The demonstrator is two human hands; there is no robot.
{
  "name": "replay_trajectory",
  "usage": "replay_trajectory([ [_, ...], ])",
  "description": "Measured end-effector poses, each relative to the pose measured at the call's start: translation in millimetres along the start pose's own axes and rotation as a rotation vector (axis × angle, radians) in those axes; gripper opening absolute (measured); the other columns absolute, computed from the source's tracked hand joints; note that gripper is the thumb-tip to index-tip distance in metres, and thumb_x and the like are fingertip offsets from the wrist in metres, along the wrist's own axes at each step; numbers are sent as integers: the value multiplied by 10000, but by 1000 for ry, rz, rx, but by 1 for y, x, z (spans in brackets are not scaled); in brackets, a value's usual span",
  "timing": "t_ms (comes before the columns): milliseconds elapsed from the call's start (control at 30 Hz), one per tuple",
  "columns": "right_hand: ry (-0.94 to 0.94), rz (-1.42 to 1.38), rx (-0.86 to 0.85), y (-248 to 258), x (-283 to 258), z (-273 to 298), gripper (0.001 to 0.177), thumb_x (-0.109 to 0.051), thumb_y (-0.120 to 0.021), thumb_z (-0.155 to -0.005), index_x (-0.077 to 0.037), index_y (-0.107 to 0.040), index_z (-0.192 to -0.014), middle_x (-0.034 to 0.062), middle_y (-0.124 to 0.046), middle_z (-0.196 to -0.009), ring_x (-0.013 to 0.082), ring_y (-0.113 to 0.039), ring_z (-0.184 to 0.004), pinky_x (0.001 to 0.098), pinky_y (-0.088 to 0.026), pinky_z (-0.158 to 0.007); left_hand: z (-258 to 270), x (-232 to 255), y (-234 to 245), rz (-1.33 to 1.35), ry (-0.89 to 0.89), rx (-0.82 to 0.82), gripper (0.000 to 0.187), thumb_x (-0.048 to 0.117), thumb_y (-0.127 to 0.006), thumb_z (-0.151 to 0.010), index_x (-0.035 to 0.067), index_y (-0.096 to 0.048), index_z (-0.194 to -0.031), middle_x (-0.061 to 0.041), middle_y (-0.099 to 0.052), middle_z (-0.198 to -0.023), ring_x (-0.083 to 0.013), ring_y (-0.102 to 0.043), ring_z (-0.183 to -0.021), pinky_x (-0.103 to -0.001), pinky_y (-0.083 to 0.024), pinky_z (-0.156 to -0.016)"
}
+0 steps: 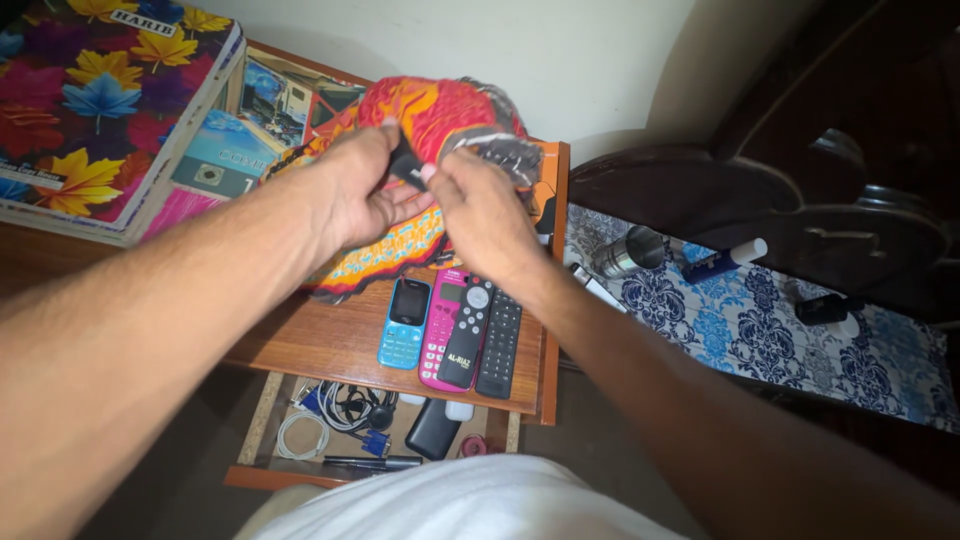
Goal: Organizing and cleaning electronic devices and accessories on a desk.
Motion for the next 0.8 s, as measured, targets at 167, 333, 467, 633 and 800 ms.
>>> replay_trajectory([
  [167,94,-23,-106,-9,2,17,212,-157,-517,-1036,29,-598,-976,183,-619,-937,313,-650,-911,417,-475,-827,-8,-17,20,69,64,49,338,375,-428,-1082,110,-613,-1179,-97,-693,-1037,-238,-706,-944,-438,-614,-908],
  [333,85,-56,-152,-9,9,16,209,-157,-515,-1036,32,-592,-987,177,-616,-946,324,-637,-926,416,-476,-846,-3,-29,36,-39,104,-5,279,379,-448,-1075,155,-590,-1163,-60,-660,-1016,-214,-660,-920,-436,-590,-923],
  [467,-41,-15,-175,-11,12,13,261,-188,-521,-1049,44,-562,-938,185,-588,-911,319,-639,-889,415,-479,-832,4,-25,31,22,84,-67,244,331,-435,-1065,172,-584,-1173,-64,-680,-1058,-236,-680,-979,-454,-590,-947],
  [633,73,-39,-174,-13,10,26,202,-147,-522,-1032,37,-605,-1033,176,-596,-996,316,-630,-970,404,-477,-870,4,-18,35,145,104,62,322,352,-426,-1069,102,-601,-1173,-124,-712,-1072,-286,-712,-1040,-479,-612,-960],
  [800,164,-58,-122,-13,33,21,184,-137,-556,-1054,14,-648,-1104,143,-632,-1083,272,-629,-1049,386,-487,-937,2,-27,43,-62,112,34,193,329,-491,-1054,219,-593,-1176,-22,-652,-1061,-220,-656,-999,-458,-562,-946],
])
Point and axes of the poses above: each hand's wrist, its own z-axis away from the middle knuckle, its own y-axis out of the back of the hand, x = y × z, the point moved 4 cm from there along -z, towards the middle knuckle
